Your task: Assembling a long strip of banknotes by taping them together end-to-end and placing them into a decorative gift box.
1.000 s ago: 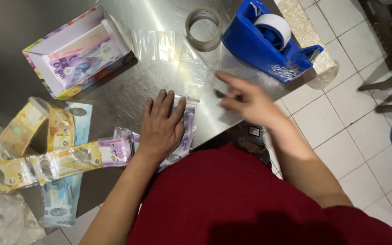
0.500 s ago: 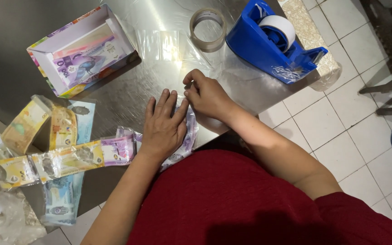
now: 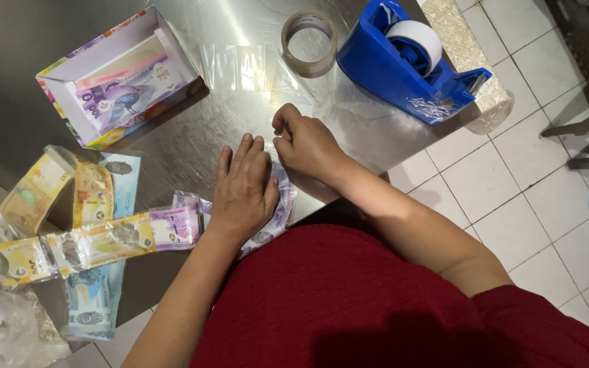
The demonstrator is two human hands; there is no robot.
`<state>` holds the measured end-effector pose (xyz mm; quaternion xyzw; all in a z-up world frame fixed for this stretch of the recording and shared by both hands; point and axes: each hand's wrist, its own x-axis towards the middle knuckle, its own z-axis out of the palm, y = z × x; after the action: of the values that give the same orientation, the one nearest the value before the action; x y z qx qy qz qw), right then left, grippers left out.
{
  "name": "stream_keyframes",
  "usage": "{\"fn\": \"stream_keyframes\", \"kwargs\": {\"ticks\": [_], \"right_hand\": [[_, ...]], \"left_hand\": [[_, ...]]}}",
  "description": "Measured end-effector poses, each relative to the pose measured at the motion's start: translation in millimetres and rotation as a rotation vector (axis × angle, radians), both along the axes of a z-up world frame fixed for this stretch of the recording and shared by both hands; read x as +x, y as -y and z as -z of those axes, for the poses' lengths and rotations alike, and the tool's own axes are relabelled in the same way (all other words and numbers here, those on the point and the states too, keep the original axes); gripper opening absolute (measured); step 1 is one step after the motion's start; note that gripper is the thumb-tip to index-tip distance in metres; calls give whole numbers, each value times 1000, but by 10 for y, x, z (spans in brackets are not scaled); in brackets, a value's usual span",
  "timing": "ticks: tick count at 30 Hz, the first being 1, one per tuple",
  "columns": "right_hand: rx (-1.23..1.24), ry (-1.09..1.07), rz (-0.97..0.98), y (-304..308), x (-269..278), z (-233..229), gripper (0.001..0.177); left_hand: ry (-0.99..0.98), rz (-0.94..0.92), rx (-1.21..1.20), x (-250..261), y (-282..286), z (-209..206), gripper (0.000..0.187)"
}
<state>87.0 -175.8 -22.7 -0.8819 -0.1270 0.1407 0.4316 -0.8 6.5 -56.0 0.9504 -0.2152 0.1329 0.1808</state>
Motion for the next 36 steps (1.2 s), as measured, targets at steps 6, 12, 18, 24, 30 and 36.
{"fn": "stream_keyframes", "kwargs": {"ticks": [6,12,18,24,30,36], "right_hand": [[-19,3,6,-21,-15,-59,21],[-69,-26,2,-55,-19,-159,23],[-268,-61,-29,6,119,-223,23],[-328,-74,-10,132,97,-363,20],[-398,-72,52,491,34,-142,17],[-324,323,-70,412,63,-136,20]], "left_hand": [[9,21,-49,34,-10,22,58],[83,-39,90,66,4,-9,59],[68,-60,135,57,23,-59,59],[43,-62,136,63,33,-70,59],[24,-56,121,34,-11,-16,59],[-11,-101,102,-5,-45,-35,67]]}}
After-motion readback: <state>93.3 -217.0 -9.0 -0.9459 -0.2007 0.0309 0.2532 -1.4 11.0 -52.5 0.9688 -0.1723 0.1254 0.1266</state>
